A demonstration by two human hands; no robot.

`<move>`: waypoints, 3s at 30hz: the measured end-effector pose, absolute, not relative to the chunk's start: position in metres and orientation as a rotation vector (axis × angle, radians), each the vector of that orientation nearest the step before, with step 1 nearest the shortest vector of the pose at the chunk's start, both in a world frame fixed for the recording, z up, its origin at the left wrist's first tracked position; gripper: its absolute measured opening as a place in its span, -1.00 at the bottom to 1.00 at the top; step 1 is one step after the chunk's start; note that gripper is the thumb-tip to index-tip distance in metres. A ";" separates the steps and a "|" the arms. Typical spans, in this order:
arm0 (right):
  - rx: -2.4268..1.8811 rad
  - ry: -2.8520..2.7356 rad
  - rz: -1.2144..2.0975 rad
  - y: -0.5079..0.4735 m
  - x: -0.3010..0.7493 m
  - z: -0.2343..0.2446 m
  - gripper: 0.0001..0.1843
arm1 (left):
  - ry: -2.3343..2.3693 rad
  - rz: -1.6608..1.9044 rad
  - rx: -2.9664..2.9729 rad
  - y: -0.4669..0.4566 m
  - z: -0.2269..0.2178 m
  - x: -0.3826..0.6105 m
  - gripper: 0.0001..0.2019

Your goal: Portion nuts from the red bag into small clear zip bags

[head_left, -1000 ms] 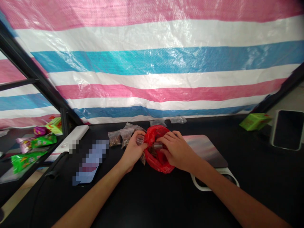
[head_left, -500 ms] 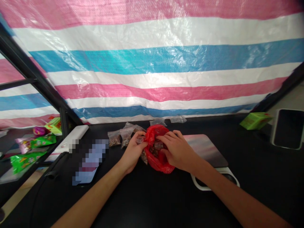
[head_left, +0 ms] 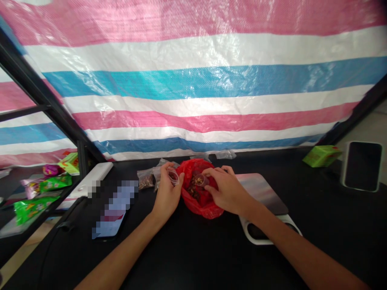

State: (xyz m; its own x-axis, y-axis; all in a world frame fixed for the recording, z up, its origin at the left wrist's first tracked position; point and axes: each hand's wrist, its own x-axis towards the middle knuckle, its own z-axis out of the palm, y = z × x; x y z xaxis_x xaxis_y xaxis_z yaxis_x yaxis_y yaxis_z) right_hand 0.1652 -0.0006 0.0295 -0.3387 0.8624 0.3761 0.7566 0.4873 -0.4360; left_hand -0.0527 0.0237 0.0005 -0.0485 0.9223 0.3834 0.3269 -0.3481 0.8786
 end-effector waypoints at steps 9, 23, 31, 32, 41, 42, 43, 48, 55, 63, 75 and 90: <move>-1.037 -2.112 0.299 -0.009 0.157 0.042 -0.68 | 1.135 1.087 2.010 0.018 -0.004 -0.053 -0.59; -0.866 -2.258 -0.175 -0.008 0.161 0.042 -0.71 | 0.987 1.095 1.830 0.006 0.004 -0.044 -0.49; -0.919 -2.133 -0.175 -0.008 0.164 0.046 -0.68 | 0.943 1.162 1.785 0.005 0.004 -0.042 -0.55; -0.948 -2.097 -0.179 -0.008 0.165 0.046 -0.68 | 0.963 1.203 1.779 0.005 0.005 -0.042 -0.58; -1.137 -2.263 -0.064 -0.010 0.168 0.054 -0.73 | 1.270 1.653 1.757 0.011 0.014 -0.046 -0.70; -1.152 -2.312 -0.032 -0.010 0.168 0.052 -0.73 | 1.251 1.663 1.810 0.010 0.012 -0.047 -0.69; -1.163 -2.354 -0.006 -0.009 0.168 0.050 -0.72 | 1.224 1.667 1.865 0.009 0.011 -0.047 -0.67; -1.141 -2.315 0.035 -0.006 0.167 0.045 -0.67 | 1.038 1.725 2.125 0.005 0.005 -0.049 -0.46; -0.866 -2.232 0.401 -0.023 0.148 0.051 -0.43 | 0.695 1.684 2.209 -0.010 0.009 -0.048 -0.50; -0.909 -2.097 0.807 -0.024 0.147 0.047 -0.51 | 0.757 1.268 2.105 -0.023 0.010 -0.049 -0.40; -1.211 -2.140 1.127 0.002 0.245 0.086 -0.69 | 1.143 1.394 2.334 0.003 0.005 -0.047 -0.55; -1.512 -2.046 0.927 0.014 0.303 0.075 -0.47 | 1.218 1.385 2.304 0.015 0.005 -0.057 -0.56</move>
